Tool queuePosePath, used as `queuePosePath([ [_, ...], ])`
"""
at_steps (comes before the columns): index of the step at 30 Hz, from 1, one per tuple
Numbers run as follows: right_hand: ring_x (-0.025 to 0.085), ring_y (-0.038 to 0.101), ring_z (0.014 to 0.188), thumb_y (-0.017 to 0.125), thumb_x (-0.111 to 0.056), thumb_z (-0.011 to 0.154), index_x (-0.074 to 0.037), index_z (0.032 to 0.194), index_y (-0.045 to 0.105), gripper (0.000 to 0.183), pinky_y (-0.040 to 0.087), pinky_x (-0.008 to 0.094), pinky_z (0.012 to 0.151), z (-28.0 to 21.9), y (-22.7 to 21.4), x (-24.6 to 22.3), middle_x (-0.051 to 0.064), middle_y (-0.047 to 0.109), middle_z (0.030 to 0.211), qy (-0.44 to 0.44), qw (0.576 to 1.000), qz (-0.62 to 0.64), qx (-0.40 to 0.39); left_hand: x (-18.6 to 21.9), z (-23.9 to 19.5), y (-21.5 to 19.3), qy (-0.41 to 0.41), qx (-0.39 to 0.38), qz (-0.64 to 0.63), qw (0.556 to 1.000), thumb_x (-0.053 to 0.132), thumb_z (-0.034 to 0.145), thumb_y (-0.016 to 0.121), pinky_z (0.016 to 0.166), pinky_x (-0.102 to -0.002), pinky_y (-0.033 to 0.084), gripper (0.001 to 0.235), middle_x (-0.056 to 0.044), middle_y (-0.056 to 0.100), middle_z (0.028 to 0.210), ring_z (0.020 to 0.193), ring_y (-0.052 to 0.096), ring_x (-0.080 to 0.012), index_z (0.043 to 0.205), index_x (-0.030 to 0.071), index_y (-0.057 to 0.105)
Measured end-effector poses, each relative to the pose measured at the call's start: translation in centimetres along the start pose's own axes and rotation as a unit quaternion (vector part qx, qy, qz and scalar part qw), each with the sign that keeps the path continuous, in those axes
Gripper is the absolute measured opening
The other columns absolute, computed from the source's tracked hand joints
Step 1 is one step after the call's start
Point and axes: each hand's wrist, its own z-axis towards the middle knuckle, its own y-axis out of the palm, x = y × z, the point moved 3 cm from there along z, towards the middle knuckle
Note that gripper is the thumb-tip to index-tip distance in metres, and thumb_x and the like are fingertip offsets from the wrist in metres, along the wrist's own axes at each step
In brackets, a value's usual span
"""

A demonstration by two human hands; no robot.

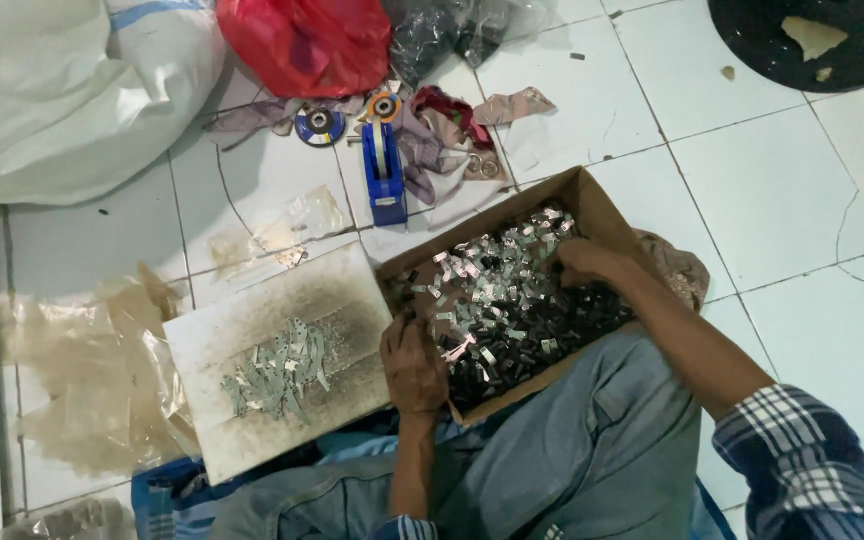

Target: The person sorts through small metal parts in a box, picking out specific pieces and placing them on a board and then into a plastic bag.

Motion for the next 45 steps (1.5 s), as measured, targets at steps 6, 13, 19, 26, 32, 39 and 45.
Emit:
queuePosePath([
  [6, 0.026, 0.071, 0.113, 0.084, -0.044, 0.076, -0.015, 0.127, 0.075, 0.059, 0.054, 0.026, 0.100, -0.3, -3.0, 0.4, 0.009, 0.077, 0.120, -0.062, 0.991, -0.044, 0.112, -1.3, -0.6, 0.9, -0.008, 0.018, -0.017, 1.000, 0.008, 0.095, 0.055, 0.112, -0.043, 0.043, 0.018, -0.009, 0.069, 0.099, 0.117, 0.062, -0.0297, 0.104, 0.007, 0.070],
  [13, 0.032, 0.070, 0.099, 0.072, -0.042, 0.082, -0.013, 0.107, 0.075, 0.039, 0.054, 0.044, 0.081, -10.3, -8.1, -4.6, 0.012, 0.074, 0.104, 0.068, 0.986, 0.152, 0.028, -2.5, -2.8, 2.1, -0.013, -0.009, -0.070, 0.997, 0.010, 0.094, 0.059, 0.119, -0.050, 0.036, 0.029, -0.016, 0.066, 0.117, 0.130, 0.053, -0.0360, 0.121, -0.001, 0.064],
  [19, 0.039, 0.067, 0.119, 0.062, -0.058, 0.091, -0.023, 0.134, 0.071, 0.057, 0.053, 0.051, 0.097, -9.9, -12.0, -6.6, 0.017, 0.074, 0.126, 0.076, 0.989, 0.124, -0.010, -1.9, -1.7, 1.2, -0.033, -0.035, -0.066, 0.997, 0.008, 0.104, 0.058, 0.126, -0.044, 0.033, 0.025, -0.008, 0.063, 0.124, 0.133, 0.051, -0.0311, 0.128, 0.004, 0.062],
  [26, 0.049, 0.068, 0.110, 0.064, -0.033, 0.088, 0.001, 0.121, 0.074, 0.049, 0.056, 0.054, 0.095, -9.1, -13.5, -14.5, 0.031, 0.073, 0.115, -0.005, 1.000, -0.016, 0.016, -2.4, -1.9, 2.0, 0.007, -0.005, 0.002, 1.000, 0.016, 0.095, 0.053, 0.116, -0.052, 0.038, 0.025, -0.009, 0.065, 0.119, 0.129, 0.056, -0.0316, 0.113, 0.007, 0.068],
  [32, 0.044, 0.070, 0.103, 0.075, -0.039, 0.081, -0.012, 0.111, 0.074, 0.041, 0.056, 0.052, 0.090, -3.8, -7.5, -9.2, 0.020, 0.078, 0.100, -0.203, 0.965, 0.143, 0.087, -2.1, -1.7, 2.1, -0.006, 0.010, 0.027, 1.000, 0.018, 0.099, 0.054, 0.116, -0.045, 0.038, 0.022, -0.007, 0.066, 0.111, 0.126, 0.058, -0.0272, 0.115, 0.012, 0.066],
  [39, 0.044, 0.058, 0.129, 0.068, -0.056, 0.081, -0.007, 0.142, 0.064, 0.078, 0.047, 0.048, 0.110, -0.5, 6.1, -2.9, 0.022, 0.066, 0.137, -0.074, 0.968, -0.034, -0.237, -0.3, -0.2, 0.1, 0.021, 0.025, 0.009, 0.999, 0.012, 0.101, 0.050, 0.111, -0.039, 0.039, 0.020, -0.009, 0.069, 0.108, 0.121, 0.059, -0.0252, 0.110, 0.008, 0.068],
  [45, 0.044, 0.071, 0.106, 0.061, -0.031, 0.098, 0.003, 0.119, 0.072, 0.042, 0.057, 0.054, 0.086, -6.2, -7.3, -11.5, 0.025, 0.075, 0.113, -0.073, 0.994, 0.029, 0.079, -1.8, -1.3, 0.9, 0.013, -0.003, 0.046, 0.999, 0.015, 0.096, 0.057, 0.111, -0.045, 0.042, 0.014, -0.006, 0.067, 0.103, 0.119, 0.060, -0.0280, 0.103, 0.011, 0.069],
])
